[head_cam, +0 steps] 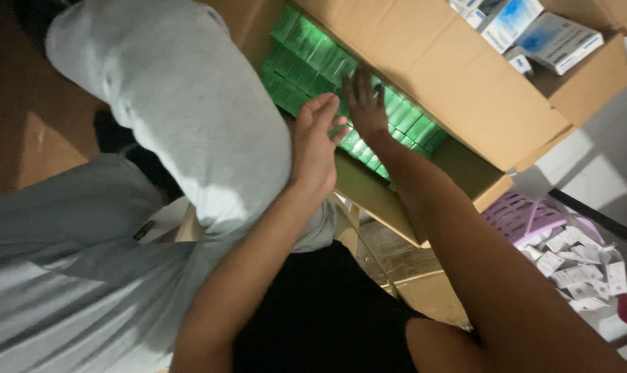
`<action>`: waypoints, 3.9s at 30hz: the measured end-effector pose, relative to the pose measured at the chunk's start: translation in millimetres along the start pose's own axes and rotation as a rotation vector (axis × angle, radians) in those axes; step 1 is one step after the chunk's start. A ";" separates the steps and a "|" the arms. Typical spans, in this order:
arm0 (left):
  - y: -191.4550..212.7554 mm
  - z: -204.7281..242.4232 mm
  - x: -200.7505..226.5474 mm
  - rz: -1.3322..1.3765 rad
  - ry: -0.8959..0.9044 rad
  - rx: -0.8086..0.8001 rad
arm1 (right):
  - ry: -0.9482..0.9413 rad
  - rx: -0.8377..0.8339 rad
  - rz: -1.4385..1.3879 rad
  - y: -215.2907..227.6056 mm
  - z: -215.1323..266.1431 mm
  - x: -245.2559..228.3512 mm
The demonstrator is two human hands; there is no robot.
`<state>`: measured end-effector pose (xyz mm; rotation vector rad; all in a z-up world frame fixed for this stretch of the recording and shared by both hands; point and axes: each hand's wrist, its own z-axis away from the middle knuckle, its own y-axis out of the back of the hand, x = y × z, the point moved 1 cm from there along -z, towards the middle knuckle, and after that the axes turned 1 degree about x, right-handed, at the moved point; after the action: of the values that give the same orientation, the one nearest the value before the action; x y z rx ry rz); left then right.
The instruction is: The person repeatedly picks up green medicine boxes from a cardboard box on the floor and stacks them on a nearby shelf. The person handles the boxes by hand, arranging them in neat rows on the shelf.
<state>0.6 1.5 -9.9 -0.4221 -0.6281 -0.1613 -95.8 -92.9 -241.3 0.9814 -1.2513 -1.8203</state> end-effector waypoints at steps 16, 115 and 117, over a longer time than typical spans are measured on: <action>-7.9 7.8 9.6 0.039 -0.016 -0.031 | 0.289 0.052 0.177 -9.9 -22.6 24.0; -6.0 32.1 36.6 0.679 0.291 -0.614 | 0.280 0.815 -1.233 307.4 77.8 -96.7; -2.7 29.1 29.6 0.717 0.302 -0.660 | 0.266 0.698 -1.365 315.7 82.6 -92.2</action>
<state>7.9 10.9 29.9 -1.2078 -0.0814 0.2618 -84.3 -67.3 96.7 2.8619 -1.0873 -1.9535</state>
